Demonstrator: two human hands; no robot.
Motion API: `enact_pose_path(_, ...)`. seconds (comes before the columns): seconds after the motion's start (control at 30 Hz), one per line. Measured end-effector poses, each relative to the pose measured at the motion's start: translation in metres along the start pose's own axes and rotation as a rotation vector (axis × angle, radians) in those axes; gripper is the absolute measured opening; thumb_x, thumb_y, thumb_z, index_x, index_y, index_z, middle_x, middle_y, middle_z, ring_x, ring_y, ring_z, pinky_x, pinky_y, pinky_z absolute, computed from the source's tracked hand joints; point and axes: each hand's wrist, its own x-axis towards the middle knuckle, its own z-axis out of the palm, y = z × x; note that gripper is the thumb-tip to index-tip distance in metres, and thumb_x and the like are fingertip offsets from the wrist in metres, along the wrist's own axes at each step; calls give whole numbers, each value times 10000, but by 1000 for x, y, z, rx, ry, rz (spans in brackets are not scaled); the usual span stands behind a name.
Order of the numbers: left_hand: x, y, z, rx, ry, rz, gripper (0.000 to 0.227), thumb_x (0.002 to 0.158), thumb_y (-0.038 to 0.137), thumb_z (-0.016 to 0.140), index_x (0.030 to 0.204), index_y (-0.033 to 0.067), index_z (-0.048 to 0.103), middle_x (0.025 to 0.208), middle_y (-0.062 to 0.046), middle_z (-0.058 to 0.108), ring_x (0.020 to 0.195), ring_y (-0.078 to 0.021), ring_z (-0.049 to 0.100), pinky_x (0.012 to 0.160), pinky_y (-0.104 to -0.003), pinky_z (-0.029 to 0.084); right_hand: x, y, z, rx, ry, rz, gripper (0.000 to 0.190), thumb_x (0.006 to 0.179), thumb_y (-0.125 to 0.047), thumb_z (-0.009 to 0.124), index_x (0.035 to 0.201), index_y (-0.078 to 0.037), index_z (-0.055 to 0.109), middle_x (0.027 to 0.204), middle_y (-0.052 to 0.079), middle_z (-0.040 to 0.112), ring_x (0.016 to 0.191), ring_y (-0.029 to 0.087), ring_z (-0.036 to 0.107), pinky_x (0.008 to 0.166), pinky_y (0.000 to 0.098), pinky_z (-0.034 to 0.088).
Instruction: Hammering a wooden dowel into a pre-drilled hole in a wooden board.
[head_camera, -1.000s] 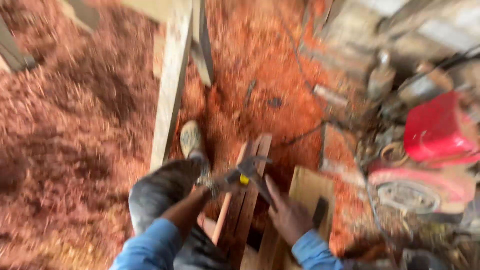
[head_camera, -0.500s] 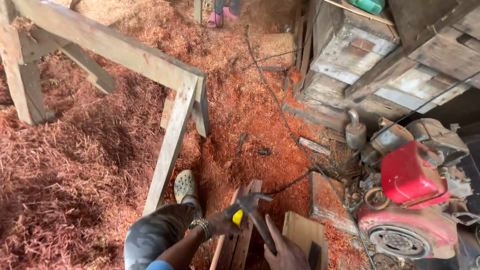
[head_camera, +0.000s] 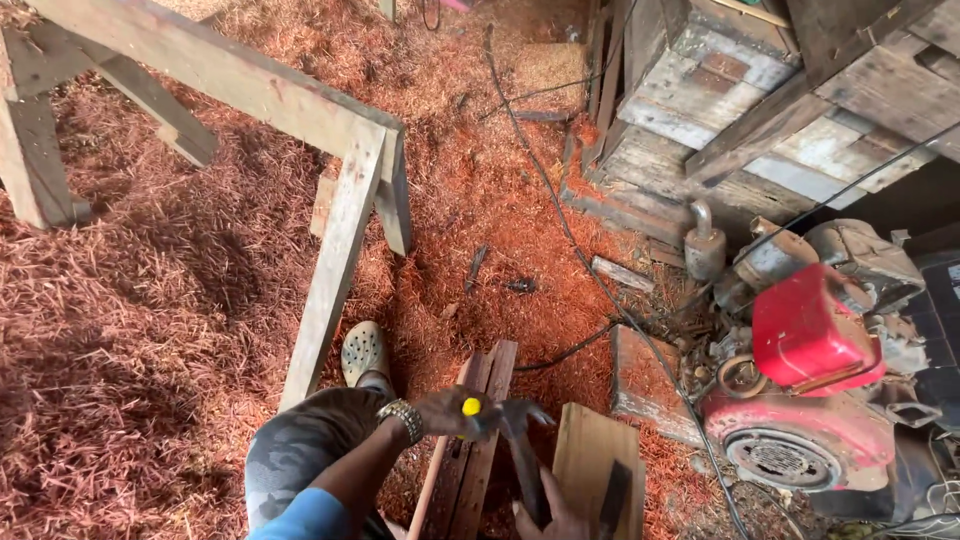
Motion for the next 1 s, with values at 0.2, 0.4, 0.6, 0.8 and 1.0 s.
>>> enact_pose_path(0.2, 29, 71, -15, -53, 102, -427, 441, 793, 387, 784, 1088, 74, 686, 963, -97, 779, 794, -222, 773, 644, -402, 682, -11, 19, 1, 95, -74, 555, 689, 846, -202, 781, 1435, -93, 443, 1069, 188, 713, 960, 231, 728, 908, 386, 561)
enact_pose_path(0.4, 25, 27, 25, 251, 378, -319, 433, 793, 447, 833, 1025, 100, 719, 870, -91, 775, 736, -205, 736, 665, -360, 627, -19, -2, -29, 241, 264, 561, 612, 810, -140, 764, 1363, -54, 518, 1033, 167, 739, 896, 203, 734, 826, 365, 559)
enact_pose_path(0.6, -79, -70, 96, 419, 46, 184, 230, 856, 245, 710, 1055, 130, 716, 998, -41, 739, 883, -213, 714, 769, -406, 604, -18, -133, -49, 330, 387, 858, 431, 885, -168, 757, 1238, 15, 589, 706, 169, 655, 410, 212, 531, 371, 376, 407)
enact_pose_path(0.8, -86, 37, 67, 493, 87, 8, 434, 758, 65, 756, 1178, 148, 685, 1178, -46, 734, 1086, -241, 718, 911, -377, 626, -22, -162, -55, 425, 404, 717, 576, 879, -136, 708, 1389, -28, 461, 666, 84, 618, 370, 128, 500, 310, 315, 406)
enact_pose_path(1.0, -83, 38, 70, 942, -421, 163, 503, 664, 54, 813, 1146, 130, 690, 1198, -77, 699, 1218, -316, 605, 1009, -429, 548, -27, -154, -51, 411, 409, 677, 507, 884, -117, 701, 1337, 5, 510, 726, 84, 629, 367, 128, 492, 302, 309, 397)
